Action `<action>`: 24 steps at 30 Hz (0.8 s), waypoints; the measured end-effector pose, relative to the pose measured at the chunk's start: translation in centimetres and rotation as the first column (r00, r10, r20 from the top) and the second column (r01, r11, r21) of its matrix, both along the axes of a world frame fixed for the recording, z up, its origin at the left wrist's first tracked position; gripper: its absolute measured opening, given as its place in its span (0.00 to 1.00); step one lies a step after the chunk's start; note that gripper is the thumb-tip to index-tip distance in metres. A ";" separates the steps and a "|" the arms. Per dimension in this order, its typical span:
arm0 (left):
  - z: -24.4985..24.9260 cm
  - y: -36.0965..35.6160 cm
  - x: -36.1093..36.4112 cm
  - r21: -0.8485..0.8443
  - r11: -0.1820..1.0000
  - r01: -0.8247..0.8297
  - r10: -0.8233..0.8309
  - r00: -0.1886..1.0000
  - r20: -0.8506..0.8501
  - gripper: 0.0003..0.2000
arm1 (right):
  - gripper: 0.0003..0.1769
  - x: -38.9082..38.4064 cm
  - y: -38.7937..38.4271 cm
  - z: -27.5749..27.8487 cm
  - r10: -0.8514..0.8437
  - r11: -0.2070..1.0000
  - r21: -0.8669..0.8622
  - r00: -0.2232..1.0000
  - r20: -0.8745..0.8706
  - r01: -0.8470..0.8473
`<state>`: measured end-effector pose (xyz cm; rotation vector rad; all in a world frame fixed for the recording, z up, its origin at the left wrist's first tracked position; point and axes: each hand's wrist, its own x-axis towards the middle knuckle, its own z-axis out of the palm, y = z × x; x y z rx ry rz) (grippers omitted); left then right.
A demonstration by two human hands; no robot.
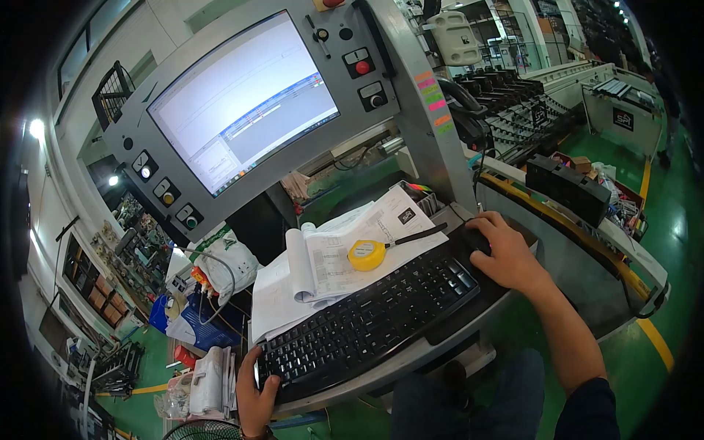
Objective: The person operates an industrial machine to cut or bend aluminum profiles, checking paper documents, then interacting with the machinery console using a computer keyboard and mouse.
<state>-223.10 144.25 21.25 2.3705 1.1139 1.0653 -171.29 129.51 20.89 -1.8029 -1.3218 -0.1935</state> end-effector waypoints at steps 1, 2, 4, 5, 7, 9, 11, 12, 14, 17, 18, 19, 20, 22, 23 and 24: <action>0.0 0.0 0.0 0.002 1.000 -0.003 0.003 1.000 -0.005 0.36 | 0.29 0.0 0.0 0.0 0.001 1.000 0.000 1.000 -0.005 -0.001; 0.0 0.0 0.0 0.004 1.000 -0.007 0.007 1.000 -0.011 0.36 | 0.29 0.0 0.0 0.0 0.001 1.000 0.000 1.000 -0.001 -0.001; 0.0 0.0 0.0 0.006 1.000 -0.012 0.012 1.000 -0.016 0.36 | 0.29 -0.1 0.0 0.0 0.001 1.000 0.000 1.000 0.008 -0.001; 0.1 -0.1 0.0 0.006 1.000 -0.014 0.014 1.000 -0.015 0.36 | 0.29 -0.2 -0.1 0.2 0.008 1.000 -0.010 1.000 -0.005 -0.008; 0.1 -0.1 0.1 0.003 1.000 -0.019 0.019 1.000 -0.021 0.36 | 0.29 -0.4 -0.2 0.6 0.023 0.999 -0.031 0.999 -0.030 -0.024; 0.3 -0.2 0.1 -0.001 1.000 -0.028 0.028 0.999 -0.035 0.36 | 0.29 -0.2 -0.2 0.4 0.019 0.999 -0.027 1.000 -0.002 -0.019; 0.4 -0.3 0.1 0.000 1.000 -0.029 0.029 0.999 -0.031 0.36 | 0.29 -0.3 -0.1 0.4 0.017 0.999 -0.031 1.000 -0.002 -0.017; 0.3 -0.3 0.1 0.001 1.000 -0.028 0.028 0.999 -0.030 0.36 | 0.29 -0.4 -0.1 0.6 0.016 0.999 -0.037 1.000 -0.016 -0.017; 0.3 -0.3 0.0 -0.006 1.000 -0.023 0.022 0.999 -0.024 0.37 | 0.29 -0.5 -0.2 0.7 0.022 0.999 -0.038 0.999 -0.035 -0.024; 0.4 -0.3 0.2 -0.015 1.000 -0.027 0.027 0.999 -0.024 0.37 | 0.29 -0.4 -0.2 0.6 0.038 0.999 -0.023 0.998 -0.042 -0.039; 0.4 -0.4 0.2 -0.016 0.999 -0.033 0.033 0.999 -0.025 0.38 | 0.29 -0.4 -0.2 0.5 0.039 0.999 -0.019 0.999 -0.037 -0.040; 0.4 -0.4 0.2 -0.012 0.999 -0.035 0.034 0.999 -0.029 0.38 | 0.29 -0.4 -0.2 0.5 0.041 0.999 -0.015 0.999 -0.033 -0.041; 0.4 -0.4 0.2 -0.008 0.999 -0.036 0.036 0.999 -0.033 0.38 | 0.29 -0.3 -0.1 0.3 0.039 0.999 -0.015 0.999 -0.017 -0.039; 0.3 -0.4 0.1 -0.008 0.999 -0.039 0.039 0.999 -0.037 0.38 | 0.29 -0.1 0.0 0.1 0.035 0.999 -0.014 0.999 0.014 -0.035; 0.3 -0.3 0.1 -0.011 0.999 -0.040 0.040 0.999 -0.036 0.38 | 0.29 -0.1 -0.1 0.2 0.036 0.999 -0.020 0.999 -0.003 -0.036; 0.2 -0.3 0.1 -0.014 0.999 -0.042 0.041 0.999 -0.036 0.38 | 0.29 -0.3 -0.1 0.5 0.037 0.999 -0.027 0.999 -0.020 -0.038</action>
